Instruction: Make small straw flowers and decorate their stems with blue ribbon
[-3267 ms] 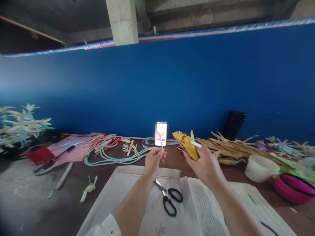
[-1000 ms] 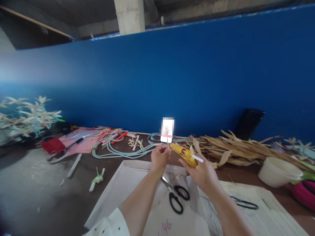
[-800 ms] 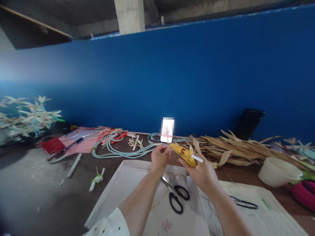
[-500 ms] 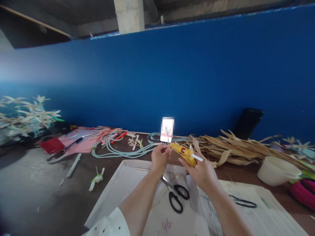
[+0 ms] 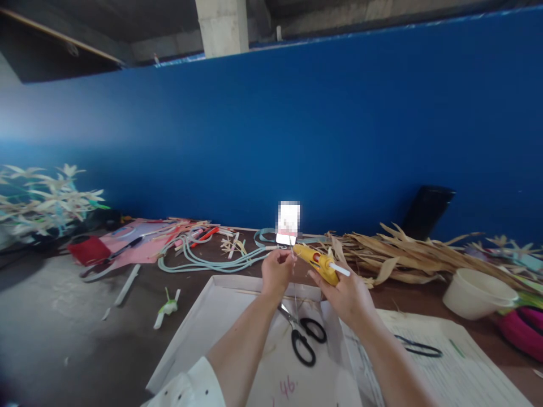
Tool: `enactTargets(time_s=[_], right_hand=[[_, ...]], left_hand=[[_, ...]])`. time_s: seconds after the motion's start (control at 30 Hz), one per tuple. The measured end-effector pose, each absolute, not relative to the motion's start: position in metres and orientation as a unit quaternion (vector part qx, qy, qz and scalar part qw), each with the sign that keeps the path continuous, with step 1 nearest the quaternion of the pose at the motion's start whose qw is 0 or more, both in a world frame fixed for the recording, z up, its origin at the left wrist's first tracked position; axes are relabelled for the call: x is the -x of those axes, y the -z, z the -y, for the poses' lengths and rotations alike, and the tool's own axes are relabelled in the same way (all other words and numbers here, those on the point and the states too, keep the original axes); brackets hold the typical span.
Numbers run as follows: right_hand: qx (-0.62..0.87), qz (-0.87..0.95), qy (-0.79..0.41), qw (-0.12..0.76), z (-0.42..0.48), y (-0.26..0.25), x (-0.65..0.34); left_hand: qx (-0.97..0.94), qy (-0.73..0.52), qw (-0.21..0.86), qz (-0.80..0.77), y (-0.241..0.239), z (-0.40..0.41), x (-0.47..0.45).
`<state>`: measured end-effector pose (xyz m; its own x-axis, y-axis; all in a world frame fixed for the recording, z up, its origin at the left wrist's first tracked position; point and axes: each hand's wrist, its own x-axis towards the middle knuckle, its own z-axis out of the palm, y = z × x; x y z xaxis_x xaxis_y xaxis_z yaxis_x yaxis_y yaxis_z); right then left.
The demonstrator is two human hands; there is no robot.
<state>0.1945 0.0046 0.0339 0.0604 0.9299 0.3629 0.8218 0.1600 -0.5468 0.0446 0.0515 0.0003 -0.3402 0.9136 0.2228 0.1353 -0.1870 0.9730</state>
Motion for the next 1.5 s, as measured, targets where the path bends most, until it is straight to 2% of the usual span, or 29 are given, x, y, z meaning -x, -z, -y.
enactTargets(time_s=[0.7, 1.07, 1.5], right_hand=[[0.659, 0.672, -0.078, 0.328, -0.005, -0.036, -0.196], [0.642, 0.672, -0.084, 0.358, -0.001, -0.040, -0.196], [0.645, 0.673, -0.073, 0.354, -0.003, -0.037, -0.198]], left_hand=[[-0.487, -0.593, 0.332, -0.549, 0.000, -0.050, -0.046], [-0.490, -0.582, 0.324, -0.562, -0.005, -0.047, -0.045], [-0.501, -0.580, 0.316, -0.559, -0.011, -0.041, -0.046]])
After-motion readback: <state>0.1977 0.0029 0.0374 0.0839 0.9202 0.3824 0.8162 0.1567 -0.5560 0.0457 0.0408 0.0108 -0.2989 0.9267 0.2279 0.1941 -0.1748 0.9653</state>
